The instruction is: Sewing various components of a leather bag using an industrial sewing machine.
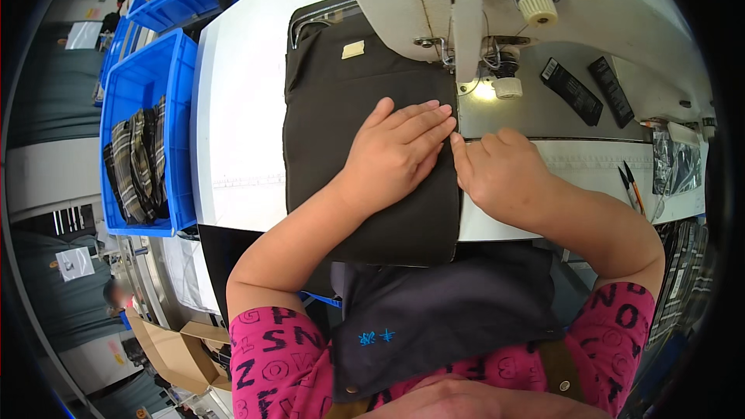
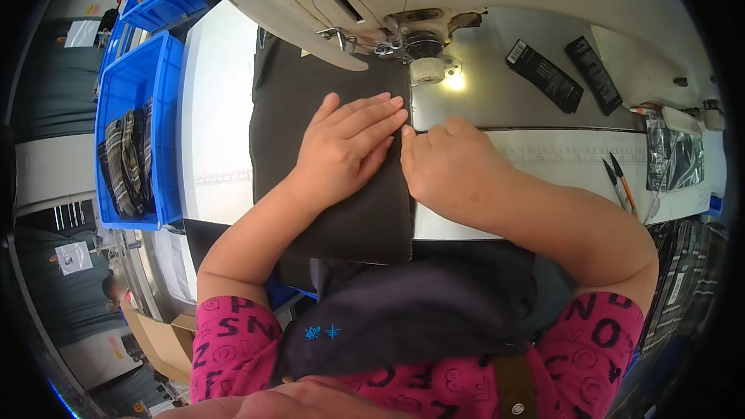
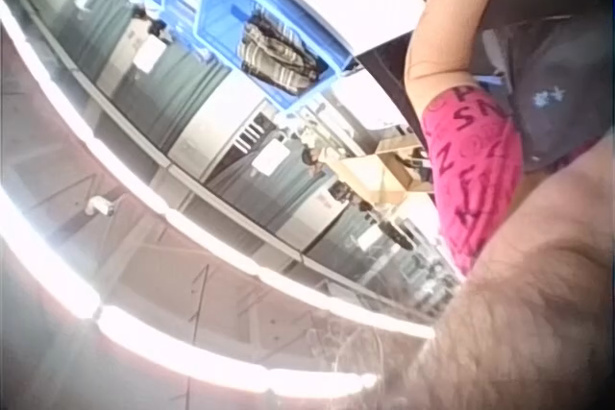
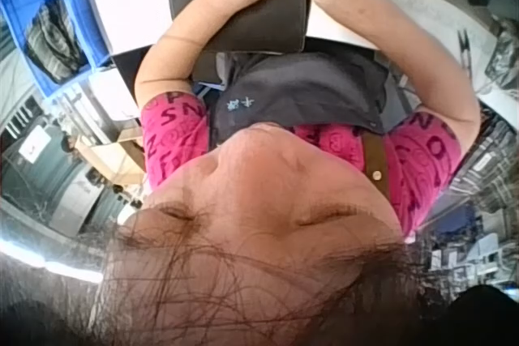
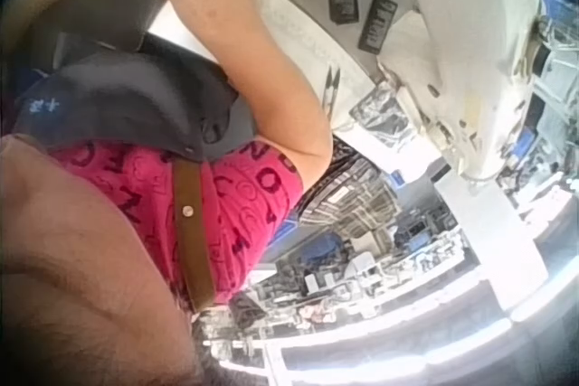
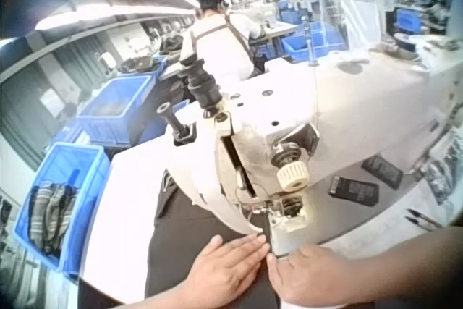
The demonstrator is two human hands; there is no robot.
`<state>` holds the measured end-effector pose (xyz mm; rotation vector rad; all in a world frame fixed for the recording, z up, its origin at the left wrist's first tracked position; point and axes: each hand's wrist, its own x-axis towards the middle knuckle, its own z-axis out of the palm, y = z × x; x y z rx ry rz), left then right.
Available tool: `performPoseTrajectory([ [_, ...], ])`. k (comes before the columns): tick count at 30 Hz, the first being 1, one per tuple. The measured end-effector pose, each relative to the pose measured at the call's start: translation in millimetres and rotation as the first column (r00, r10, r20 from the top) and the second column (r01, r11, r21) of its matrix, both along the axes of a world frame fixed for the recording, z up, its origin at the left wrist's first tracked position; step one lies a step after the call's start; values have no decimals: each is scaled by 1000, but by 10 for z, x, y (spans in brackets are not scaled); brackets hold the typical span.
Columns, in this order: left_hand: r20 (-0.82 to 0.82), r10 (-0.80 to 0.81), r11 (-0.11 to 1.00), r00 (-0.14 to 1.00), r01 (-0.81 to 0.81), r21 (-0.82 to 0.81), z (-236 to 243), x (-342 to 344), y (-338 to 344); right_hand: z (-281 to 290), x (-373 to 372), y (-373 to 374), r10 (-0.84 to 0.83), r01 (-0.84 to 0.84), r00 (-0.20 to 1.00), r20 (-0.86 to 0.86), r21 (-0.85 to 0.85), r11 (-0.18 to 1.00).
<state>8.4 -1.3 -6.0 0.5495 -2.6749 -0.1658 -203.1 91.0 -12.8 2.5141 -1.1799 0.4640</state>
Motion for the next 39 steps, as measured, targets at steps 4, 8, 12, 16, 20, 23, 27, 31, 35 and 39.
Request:
performPoseTrajectory([
  [4,20,38,999,999,-39,37,55,32,39,44,-3,-23,17,-17,1000,-15,0,1000],
  [8,-172,284,959,943,-280,44,76,488,-367,12,-45,28,-8,13,997,-78,57,998],
  [12,-151,861,506,485,-792,342,-88,1526,-879,-15,-40,-6,15,-15,1000,-8,31,999],
  [16,127,826,492,550,-811,316,21,1563,-880,-18,-56,-50,-21,20,998,59,29,999],
  [20,67,724,579,687,-658,482,97,1229,-805,-11,-84,-29,-18,18,1000,5,49,999],
  [23,39,789,298,613,-437,849,136,1426,-892,-41,-68,-36,-2,0,1000,29,63,998],
  [27,92,830,53,551,-242,969,268,1478,-875,-39,-61,-30,-12,13,1000,-13,52,999],
  [31,195,744,-14,640,-277,961,309,1393,-843,-54,-63,-25,-53,55,998,-35,38,998],
  [35,-6,816,179,578,-242,954,113,1269,-804,-22,-65,-43,-33,33,999,-1,67,997],
  [39,-2,845,214,535,-335,917,99,1172,-800,-55,-76,-38,-8,7,1000,5,82,997],
])
